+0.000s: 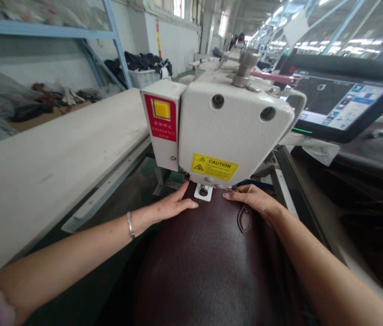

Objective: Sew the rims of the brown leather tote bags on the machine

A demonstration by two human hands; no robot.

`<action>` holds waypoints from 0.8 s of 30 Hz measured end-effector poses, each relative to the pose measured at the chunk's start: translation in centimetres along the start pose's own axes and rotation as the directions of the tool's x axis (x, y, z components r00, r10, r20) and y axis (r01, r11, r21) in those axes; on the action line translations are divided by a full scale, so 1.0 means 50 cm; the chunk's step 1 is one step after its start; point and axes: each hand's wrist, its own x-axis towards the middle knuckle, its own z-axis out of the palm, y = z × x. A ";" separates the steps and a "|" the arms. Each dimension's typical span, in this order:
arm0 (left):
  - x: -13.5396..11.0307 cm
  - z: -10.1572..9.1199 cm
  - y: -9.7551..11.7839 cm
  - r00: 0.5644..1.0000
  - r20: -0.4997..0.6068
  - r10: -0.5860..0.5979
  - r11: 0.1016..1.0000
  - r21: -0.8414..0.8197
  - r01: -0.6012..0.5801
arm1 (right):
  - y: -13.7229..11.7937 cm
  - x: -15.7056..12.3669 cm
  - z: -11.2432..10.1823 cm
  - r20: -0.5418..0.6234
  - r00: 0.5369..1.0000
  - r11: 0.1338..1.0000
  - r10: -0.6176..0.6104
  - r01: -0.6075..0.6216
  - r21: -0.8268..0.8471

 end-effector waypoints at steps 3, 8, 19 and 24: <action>0.002 -0.002 -0.001 1.000 0.000 -0.015 1.000 -0.005 0.015 | 0.004 0.008 -0.003 0.004 1.000 1.000 -0.016 0.016 -0.008; 0.021 0.001 -0.003 0.999 -0.035 0.009 1.000 0.026 -0.008 | 0.006 0.022 -0.017 -0.007 0.997 0.997 -0.071 0.071 0.002; -0.013 0.022 -0.012 0.999 -0.050 0.005 1.000 0.023 -0.003 | 0.016 -0.007 -0.015 -0.037 0.999 0.996 0.013 -0.016 -0.082; 0.000 0.012 -0.016 0.991 -0.118 -0.068 0.997 -0.031 0.065 | 0.006 0.014 0.000 -0.045 0.996 0.997 -0.072 0.070 -0.032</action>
